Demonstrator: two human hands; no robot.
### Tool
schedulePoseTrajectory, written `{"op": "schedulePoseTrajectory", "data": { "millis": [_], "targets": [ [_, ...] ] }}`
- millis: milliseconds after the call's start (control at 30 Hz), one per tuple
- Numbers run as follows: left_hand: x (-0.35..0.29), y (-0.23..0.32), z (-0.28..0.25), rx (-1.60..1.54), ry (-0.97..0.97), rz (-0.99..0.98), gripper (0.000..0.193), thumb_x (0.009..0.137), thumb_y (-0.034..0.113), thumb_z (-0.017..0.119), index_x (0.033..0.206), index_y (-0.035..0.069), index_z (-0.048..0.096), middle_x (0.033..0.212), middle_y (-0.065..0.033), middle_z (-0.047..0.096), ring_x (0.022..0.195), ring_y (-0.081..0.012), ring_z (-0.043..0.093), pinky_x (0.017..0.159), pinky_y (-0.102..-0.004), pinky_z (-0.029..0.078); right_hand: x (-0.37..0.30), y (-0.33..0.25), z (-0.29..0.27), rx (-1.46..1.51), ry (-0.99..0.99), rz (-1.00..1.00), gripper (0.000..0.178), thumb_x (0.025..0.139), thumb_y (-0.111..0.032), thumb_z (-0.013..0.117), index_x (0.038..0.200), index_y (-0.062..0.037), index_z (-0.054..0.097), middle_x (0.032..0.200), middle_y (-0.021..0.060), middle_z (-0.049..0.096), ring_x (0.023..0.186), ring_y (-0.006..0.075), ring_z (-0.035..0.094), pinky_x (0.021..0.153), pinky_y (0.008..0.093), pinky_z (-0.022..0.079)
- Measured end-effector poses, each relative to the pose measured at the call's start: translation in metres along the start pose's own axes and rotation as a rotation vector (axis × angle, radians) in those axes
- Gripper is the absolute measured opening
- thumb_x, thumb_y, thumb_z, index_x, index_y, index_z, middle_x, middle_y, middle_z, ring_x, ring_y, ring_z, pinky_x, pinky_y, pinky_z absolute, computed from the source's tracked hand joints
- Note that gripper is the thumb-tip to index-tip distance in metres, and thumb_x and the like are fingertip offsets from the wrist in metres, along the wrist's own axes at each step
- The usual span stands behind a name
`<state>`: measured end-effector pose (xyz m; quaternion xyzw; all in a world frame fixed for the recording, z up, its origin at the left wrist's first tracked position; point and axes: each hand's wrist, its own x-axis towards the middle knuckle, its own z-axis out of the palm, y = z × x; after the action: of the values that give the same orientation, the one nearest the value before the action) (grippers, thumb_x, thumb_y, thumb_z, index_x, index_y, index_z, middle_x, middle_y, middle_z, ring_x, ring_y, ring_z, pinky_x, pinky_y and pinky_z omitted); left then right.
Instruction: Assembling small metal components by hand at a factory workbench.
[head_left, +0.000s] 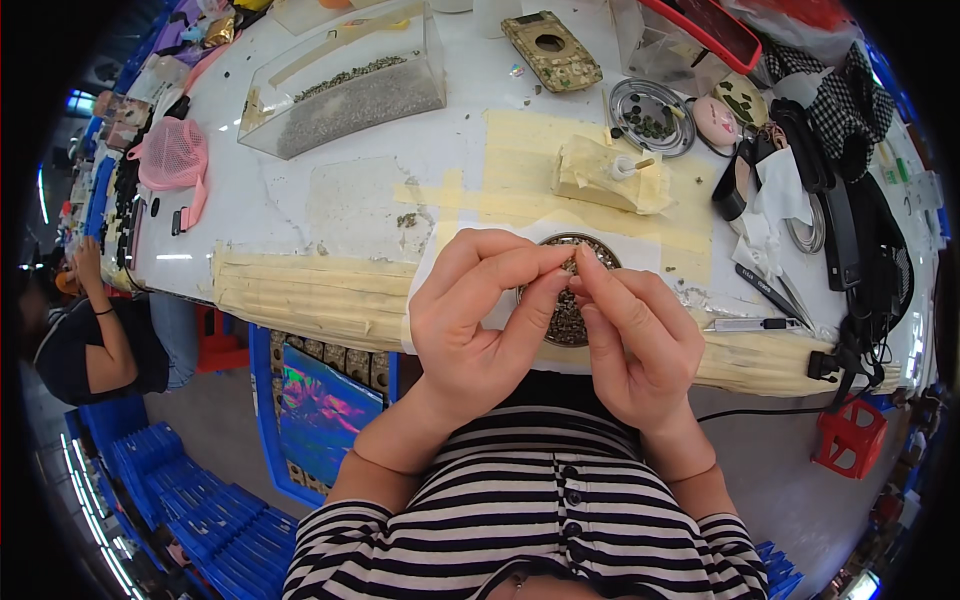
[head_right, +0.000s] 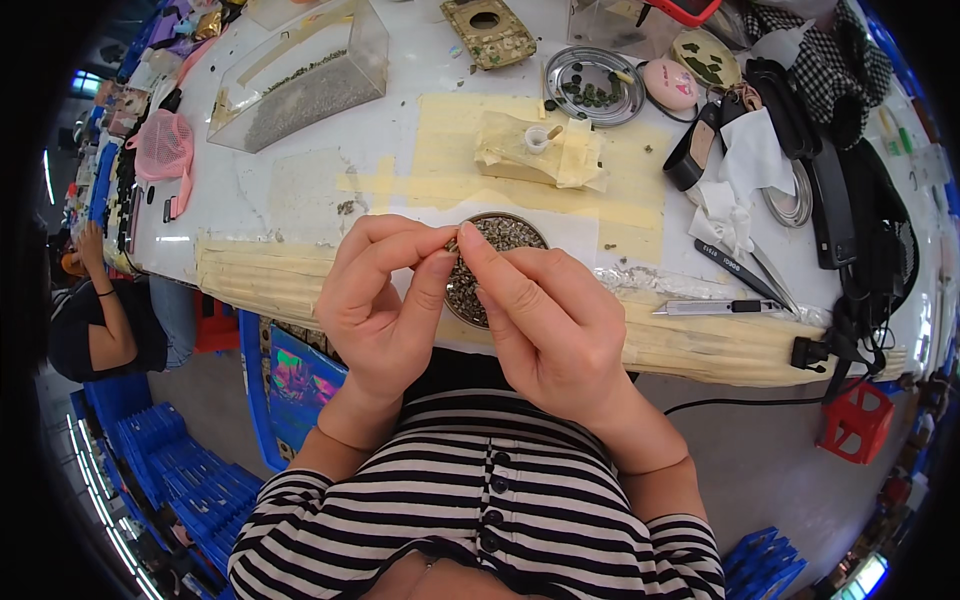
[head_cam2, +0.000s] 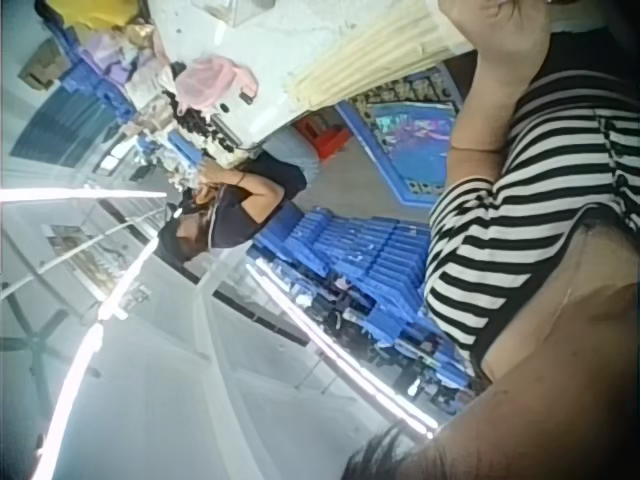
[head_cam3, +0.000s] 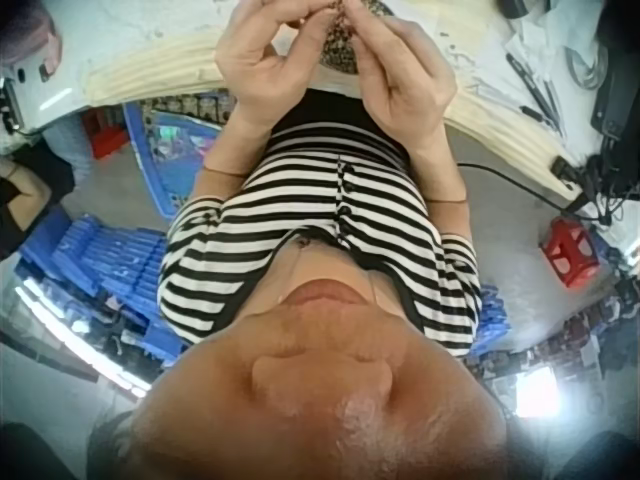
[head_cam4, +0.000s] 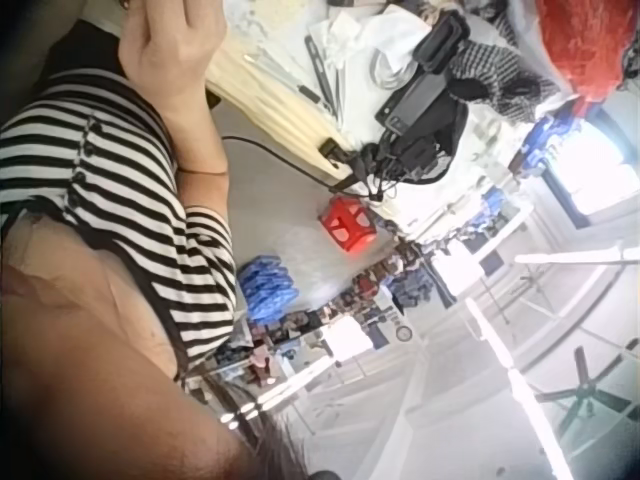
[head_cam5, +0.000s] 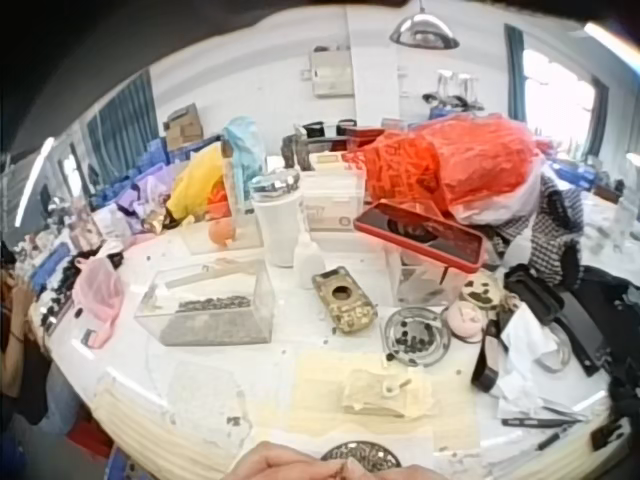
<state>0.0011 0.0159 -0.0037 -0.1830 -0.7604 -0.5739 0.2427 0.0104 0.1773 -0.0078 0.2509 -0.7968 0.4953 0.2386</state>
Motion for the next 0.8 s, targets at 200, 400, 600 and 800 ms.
{"op": "schedulePoseTrajectory", "data": {
  "millis": [200, 400, 600, 800],
  "targets": [
    [-0.001, 0.000, 0.000, 0.008, -0.008, -0.006, 0.022, 0.080, -0.005, 0.075, 0.102, -0.001, 0.074, 0.090, -0.0089, 0.066, 0.078, -0.0181, 0.063, 0.068, -0.0260, 0.051, 0.001, -0.001, 0.000, -0.010, 0.000, -0.006, 0.041, 0.082, 0.006, 0.070, 0.123, -0.0003, 0.069, 0.086, 0.0104, 0.064, 0.066, 0.0199, 0.059, 0.058, 0.0288, 0.049],
    [-0.004, -0.004, -0.008, -0.052, 0.028, -0.074, 0.021, 0.081, -0.004, 0.075, 0.102, -0.001, 0.074, 0.089, -0.0082, 0.066, 0.077, -0.0148, 0.059, 0.068, -0.0246, 0.048, 0.011, -0.035, -0.019, 0.754, -0.280, 0.060, 0.017, 0.088, -0.002, 0.067, 0.104, 0.0031, 0.071, 0.090, 0.0111, 0.068, 0.075, 0.0221, 0.065, 0.068, 0.0335, 0.052],
    [-0.004, -0.007, -0.002, -0.109, 0.043, -0.126, 0.019, 0.083, -0.007, 0.072, 0.102, -0.003, 0.072, 0.093, -0.0087, 0.064, 0.080, -0.0135, 0.057, 0.072, -0.0237, 0.046, -0.003, -0.116, 0.038, 2.018, -0.981, -0.240, 0.071, 0.098, -0.049, 0.055, 0.135, 0.0107, 0.047, 0.130, 0.0266, 0.058, 0.117, 0.0383, 0.057, 0.100, 0.0411, 0.044],
    [-0.009, -0.007, -0.004, -0.129, 0.054, -0.144, 0.019, 0.083, -0.008, 0.071, 0.102, -0.004, 0.072, 0.093, -0.0088, 0.063, 0.081, -0.0133, 0.057, 0.073, -0.0237, 0.047, -0.004, -0.127, 0.056, 2.344, -0.882, -0.323, 0.058, 0.099, -0.039, 0.059, 0.129, 0.0103, 0.051, 0.120, 0.0276, 0.059, 0.106, 0.0366, 0.058, 0.090, 0.0421, 0.046]
  ]
}}
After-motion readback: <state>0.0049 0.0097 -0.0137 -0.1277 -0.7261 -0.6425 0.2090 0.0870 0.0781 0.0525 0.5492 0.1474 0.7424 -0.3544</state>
